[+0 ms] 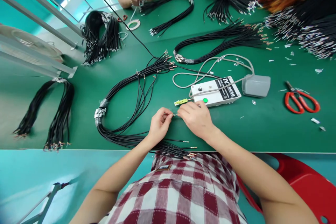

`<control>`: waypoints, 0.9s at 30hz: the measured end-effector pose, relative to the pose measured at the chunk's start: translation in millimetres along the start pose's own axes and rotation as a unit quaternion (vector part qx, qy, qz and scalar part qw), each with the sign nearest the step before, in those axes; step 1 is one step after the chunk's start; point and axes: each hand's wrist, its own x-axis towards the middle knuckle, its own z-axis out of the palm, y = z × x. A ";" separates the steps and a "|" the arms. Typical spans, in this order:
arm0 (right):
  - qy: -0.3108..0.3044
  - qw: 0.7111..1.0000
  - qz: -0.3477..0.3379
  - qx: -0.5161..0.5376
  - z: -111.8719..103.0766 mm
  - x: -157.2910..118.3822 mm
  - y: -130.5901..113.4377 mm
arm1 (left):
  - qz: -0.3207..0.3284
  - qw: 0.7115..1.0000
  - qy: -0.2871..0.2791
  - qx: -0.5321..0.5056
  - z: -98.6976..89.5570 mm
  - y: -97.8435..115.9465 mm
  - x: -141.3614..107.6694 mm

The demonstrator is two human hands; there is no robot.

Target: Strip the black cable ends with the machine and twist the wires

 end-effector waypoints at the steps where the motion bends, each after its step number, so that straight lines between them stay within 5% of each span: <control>1: -0.002 1.000 0.014 -0.021 -0.4 4.6 4.1 | -0.025 0.999 0.005 -0.021 -0.7 -0.7 3.2; 7: -0.073 0.996 0.003 -0.042 7.7 21.5 28.0 | -0.090 0.994 0.008 -0.069 -7.5 -2.2 25.8; 21: -0.062 0.998 0.027 -0.004 17.9 34.0 35.2 | -0.051 0.997 0.020 0.052 0.3 -5.5 49.8; 27: -0.103 0.992 0.031 -0.058 14.3 38.9 27.9 | -0.040 0.996 0.021 0.073 2.3 -5.4 50.4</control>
